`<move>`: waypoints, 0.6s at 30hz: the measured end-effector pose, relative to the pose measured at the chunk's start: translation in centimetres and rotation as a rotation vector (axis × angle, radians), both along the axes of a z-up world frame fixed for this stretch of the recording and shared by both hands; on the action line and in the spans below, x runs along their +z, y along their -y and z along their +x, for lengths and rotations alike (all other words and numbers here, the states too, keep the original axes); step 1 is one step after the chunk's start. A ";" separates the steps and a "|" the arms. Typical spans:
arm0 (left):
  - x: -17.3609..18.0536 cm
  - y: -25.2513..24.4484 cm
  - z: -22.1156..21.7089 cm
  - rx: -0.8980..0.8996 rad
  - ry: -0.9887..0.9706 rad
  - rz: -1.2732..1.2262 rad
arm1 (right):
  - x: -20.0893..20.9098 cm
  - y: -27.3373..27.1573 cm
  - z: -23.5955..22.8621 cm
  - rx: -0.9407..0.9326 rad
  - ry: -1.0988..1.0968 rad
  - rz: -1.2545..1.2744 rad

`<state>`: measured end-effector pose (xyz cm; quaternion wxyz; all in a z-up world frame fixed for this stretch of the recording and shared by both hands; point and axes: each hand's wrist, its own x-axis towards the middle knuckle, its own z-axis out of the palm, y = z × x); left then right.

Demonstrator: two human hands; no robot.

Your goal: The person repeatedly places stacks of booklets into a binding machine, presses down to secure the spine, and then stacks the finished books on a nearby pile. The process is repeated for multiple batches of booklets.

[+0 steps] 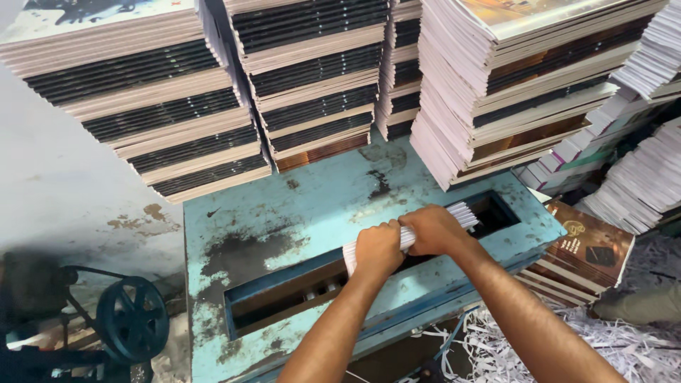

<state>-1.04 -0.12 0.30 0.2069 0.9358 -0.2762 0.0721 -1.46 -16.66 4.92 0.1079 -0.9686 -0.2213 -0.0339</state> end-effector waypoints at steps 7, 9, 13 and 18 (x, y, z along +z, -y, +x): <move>-0.1 -0.1 -0.1 -0.007 0.021 -0.015 | 0.2 -0.2 -0.3 -0.001 0.015 -0.028; -0.1 -0.1 0.0 -0.003 0.016 -0.022 | 0.2 -0.2 -0.1 0.024 0.017 -0.013; 0.0 0.0 -0.3 -0.001 0.046 -0.027 | 0.1 0.1 -0.1 0.031 -0.015 -0.005; 0.6 0.1 -0.2 0.015 0.037 -0.008 | 0.6 0.2 0.0 0.023 -0.021 0.035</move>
